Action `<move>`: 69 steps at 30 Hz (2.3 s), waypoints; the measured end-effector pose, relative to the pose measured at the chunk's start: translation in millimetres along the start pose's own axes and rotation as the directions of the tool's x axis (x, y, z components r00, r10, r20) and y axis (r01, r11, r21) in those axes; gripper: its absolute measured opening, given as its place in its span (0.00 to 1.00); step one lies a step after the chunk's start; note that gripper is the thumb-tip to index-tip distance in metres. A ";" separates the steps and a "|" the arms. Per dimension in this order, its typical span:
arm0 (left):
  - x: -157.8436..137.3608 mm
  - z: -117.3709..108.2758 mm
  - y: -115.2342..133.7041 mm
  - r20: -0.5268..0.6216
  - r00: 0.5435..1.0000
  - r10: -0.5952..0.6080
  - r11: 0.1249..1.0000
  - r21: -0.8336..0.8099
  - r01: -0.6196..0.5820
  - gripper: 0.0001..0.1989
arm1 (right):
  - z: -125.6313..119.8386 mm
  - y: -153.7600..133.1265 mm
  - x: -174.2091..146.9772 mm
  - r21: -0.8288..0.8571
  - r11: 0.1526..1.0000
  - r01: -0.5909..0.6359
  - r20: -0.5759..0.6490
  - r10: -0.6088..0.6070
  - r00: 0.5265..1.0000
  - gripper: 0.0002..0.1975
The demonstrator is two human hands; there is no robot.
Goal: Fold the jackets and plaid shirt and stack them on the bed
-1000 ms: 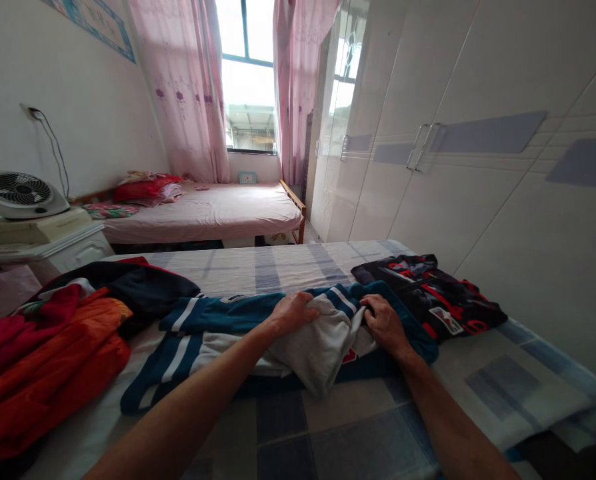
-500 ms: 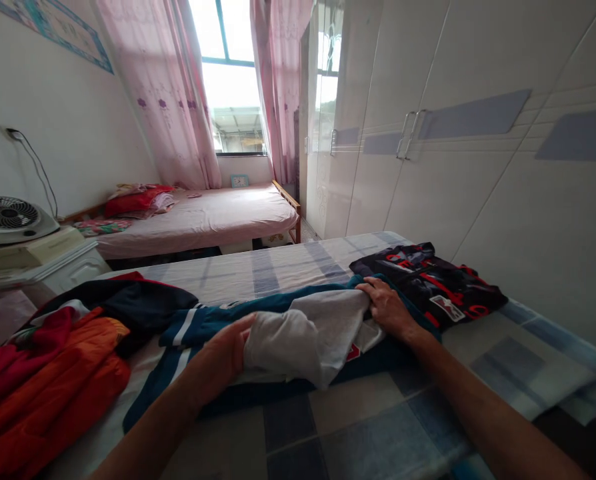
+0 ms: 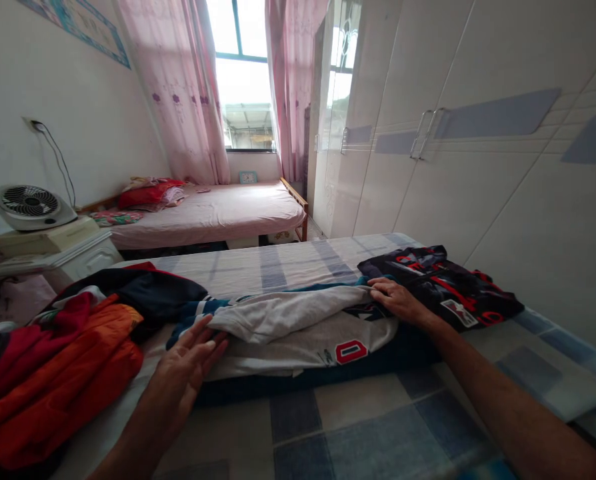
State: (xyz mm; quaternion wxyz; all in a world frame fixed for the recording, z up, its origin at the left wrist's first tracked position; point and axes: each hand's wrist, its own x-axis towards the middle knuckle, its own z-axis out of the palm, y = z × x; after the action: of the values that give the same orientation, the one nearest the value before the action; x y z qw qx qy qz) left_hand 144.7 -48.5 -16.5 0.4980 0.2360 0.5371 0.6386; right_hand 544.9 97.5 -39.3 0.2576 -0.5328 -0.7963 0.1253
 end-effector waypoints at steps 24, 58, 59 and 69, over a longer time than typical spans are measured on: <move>-8.0 -2.9 -8.9 0.113 0.986 -0.124 0.985 0.130 0.109 0.30 | -0.5 -2.1 27.2 0.063 0.988 -0.144 0.015 0.143 0.990 0.21; -0.7 18.1 -33.4 0.846 0.472 0.248 -0.342 0.532 -0.775 0.27 | -38.1 -4.5 -82.7 -0.472 0.654 -0.591 -0.223 0.560 0.798 0.32; 0.2 21.3 -40.2 0.848 0.485 0.215 -0.323 0.530 -0.784 0.28 | -38.2 -1.7 -85.9 -0.462 0.650 -0.604 -0.209 0.582 0.786 0.33; -0.3 28.8 -50.4 0.794 0.585 0.165 -0.185 0.608 -0.772 0.26 | -31.1 6.7 -108.2 0.393 0.518 -0.760 0.044 0.815 0.578 0.33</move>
State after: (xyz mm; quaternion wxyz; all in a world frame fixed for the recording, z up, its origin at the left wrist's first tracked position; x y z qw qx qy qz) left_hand 188.2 -39.4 -53.9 0.0124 0.8279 0.5353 0.1669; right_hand 599.4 -0.9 -46.4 0.3251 -0.7844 -0.4072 0.3364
